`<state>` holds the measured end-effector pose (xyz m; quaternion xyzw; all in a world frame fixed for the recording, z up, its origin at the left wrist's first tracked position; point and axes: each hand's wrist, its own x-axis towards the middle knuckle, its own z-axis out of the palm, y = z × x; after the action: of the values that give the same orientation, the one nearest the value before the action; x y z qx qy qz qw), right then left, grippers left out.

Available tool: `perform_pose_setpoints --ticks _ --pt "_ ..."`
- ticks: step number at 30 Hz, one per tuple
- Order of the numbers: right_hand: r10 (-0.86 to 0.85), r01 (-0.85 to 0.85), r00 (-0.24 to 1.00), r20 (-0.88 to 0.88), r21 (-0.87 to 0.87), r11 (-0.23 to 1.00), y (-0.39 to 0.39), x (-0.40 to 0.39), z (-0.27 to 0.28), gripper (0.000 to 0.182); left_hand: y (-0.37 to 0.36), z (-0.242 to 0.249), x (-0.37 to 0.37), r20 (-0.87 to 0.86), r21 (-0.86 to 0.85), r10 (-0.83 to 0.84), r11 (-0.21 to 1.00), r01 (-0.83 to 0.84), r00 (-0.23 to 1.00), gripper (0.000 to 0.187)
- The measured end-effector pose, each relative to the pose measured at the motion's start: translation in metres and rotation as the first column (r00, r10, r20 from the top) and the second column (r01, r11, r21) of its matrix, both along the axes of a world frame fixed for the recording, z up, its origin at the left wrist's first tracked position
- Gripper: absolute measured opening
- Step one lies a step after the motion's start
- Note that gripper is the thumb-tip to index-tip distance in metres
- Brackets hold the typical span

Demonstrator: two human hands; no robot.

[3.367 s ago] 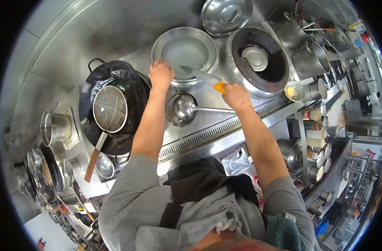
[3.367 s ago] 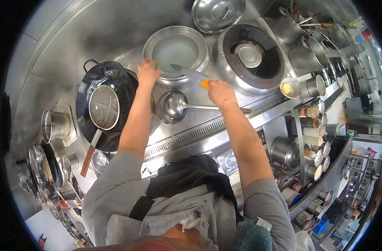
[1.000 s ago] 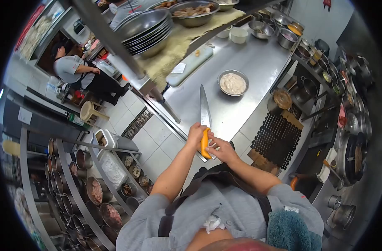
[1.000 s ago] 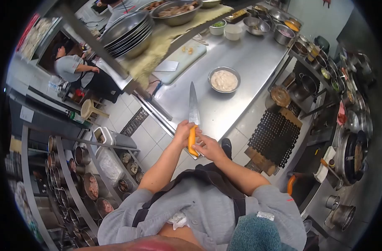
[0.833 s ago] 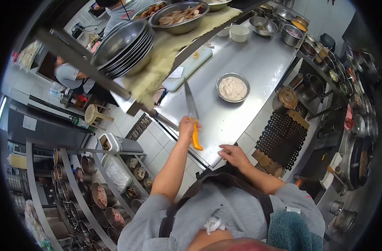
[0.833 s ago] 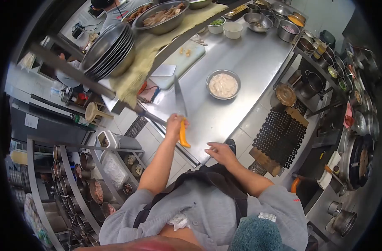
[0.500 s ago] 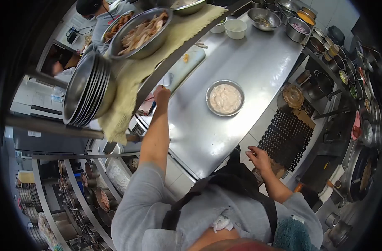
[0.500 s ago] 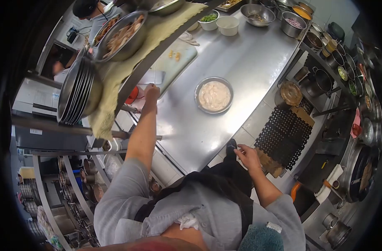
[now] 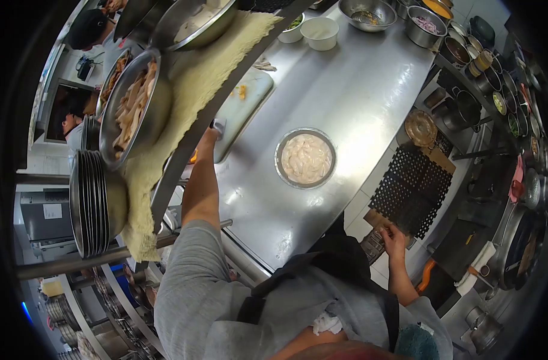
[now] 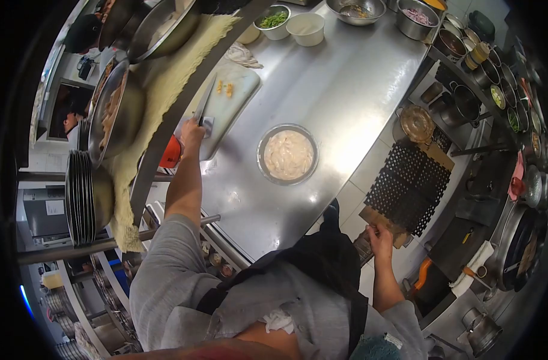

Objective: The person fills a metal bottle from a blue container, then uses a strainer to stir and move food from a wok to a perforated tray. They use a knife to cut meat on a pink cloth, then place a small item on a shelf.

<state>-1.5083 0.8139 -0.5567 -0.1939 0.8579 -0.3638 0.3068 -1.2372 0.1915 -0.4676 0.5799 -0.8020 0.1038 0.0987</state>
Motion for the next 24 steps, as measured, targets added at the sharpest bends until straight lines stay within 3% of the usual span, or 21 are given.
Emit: perform_pose_setpoints --ticks 1,2,3,5,7,9,11,13,15,17,19,20,21,22,23,24 --pt "-0.031 0.031 0.999 -0.009 -0.001 1.0 -0.002 -0.002 -0.001 0.032 0.002 0.007 -0.012 0.014 -0.021 0.042 0.999 -0.041 0.999 0.033" --pt "-0.052 0.051 0.998 0.033 0.015 0.999 -0.004 -0.006 0.003 0.032 0.001 0.001 -0.015 -0.191 -0.124 -0.112 0.988 0.089 0.975 0.033" --pt "-0.056 0.056 0.998 0.038 0.016 0.998 -0.008 -0.007 0.007 0.032 -0.013 -0.011 -0.024 -0.187 -0.123 -0.116 0.988 0.094 0.976 0.033" --pt "-0.141 0.135 0.978 0.151 0.051 0.99 -0.016 -0.01 0.017 0.03 -0.052 -0.037 -0.051 -0.083 -0.006 -0.17 0.985 0.17 0.982 0.034" --pt "-0.112 0.108 0.99 0.086 0.049 0.993 -0.021 -0.01 0.024 0.031 -0.031 -0.009 -0.099 -0.214 0.091 -0.219 0.966 0.243 0.952 0.032" --pt "-0.08 0.079 0.997 0.016 0.045 0.996 -0.026 -0.008 0.034 0.032 -0.036 -0.017 -0.128 -0.187 0.027 -0.182 0.981 0.19 0.965 0.031" --pt "-0.153 0.147 0.985 0.079 0.079 0.986 -0.028 -0.005 0.046 0.03 -0.037 -0.016 -0.14 -0.167 -0.043 -0.145 0.989 0.14 0.975 0.03" --pt "-0.148 0.145 0.988 0.033 0.079 0.986 -0.023 -0.001 0.054 0.03 -0.036 -0.007 -0.149 -0.134 0.212 0.022 0.977 0.007 0.991 0.031" --pt "-0.142 0.143 0.99 -0.01 0.078 0.987 -0.016 0.0 0.055 0.03 -0.05 -0.025 -0.14 -0.126 0.187 -0.013 0.982 0.037 0.992 0.033" --pt "-0.223 0.21 0.97 0.099 0.124 0.97 -0.005 0.002 0.051 0.03 -0.048 -0.028 -0.131 -0.11 0.162 -0.044 0.985 0.061 0.993 0.035" --pt "-0.199 0.188 0.975 0.096 0.119 0.975 0.003 0.001 0.043 0.029 -0.031 -0.023 -0.111 -0.303 0.252 -0.055 0.958 0.136 0.951 0.039" --pt "-0.176 0.165 0.98 0.094 0.115 0.98 0.005 -0.001 0.037 0.028 -0.017 -0.018 -0.102 -0.31 0.247 -0.041 0.961 0.122 0.95 0.039" --pt "-0.152 0.142 0.984 0.088 0.11 0.984 0.008 -0.003 0.025 0.028 0.001 -0.014 -0.092 -0.563 0.465 0.169 0.874 0.141 0.809 0.035" --pt "-0.12 0.111 0.988 0.093 0.089 0.99 0.009 -0.006 0.01 0.028 0.018 -0.009 -0.082 -0.704 0.627 0.412 0.744 0.232 0.579 0.031" --pt "-0.086 0.08 0.992 0.097 0.069 0.994 0.009 -0.011 -0.003 0.028 0.028 -0.012 -0.071 -0.712 0.643 0.452 0.728 0.239 0.537 0.03" --pt "0.041 -0.04 0.999 -0.008 0.078 0.996 0.004 -0.015 -0.006 0.028 0.04 -0.005 -0.065 -0.718 0.658 0.505 0.717 0.23 0.478 0.032"
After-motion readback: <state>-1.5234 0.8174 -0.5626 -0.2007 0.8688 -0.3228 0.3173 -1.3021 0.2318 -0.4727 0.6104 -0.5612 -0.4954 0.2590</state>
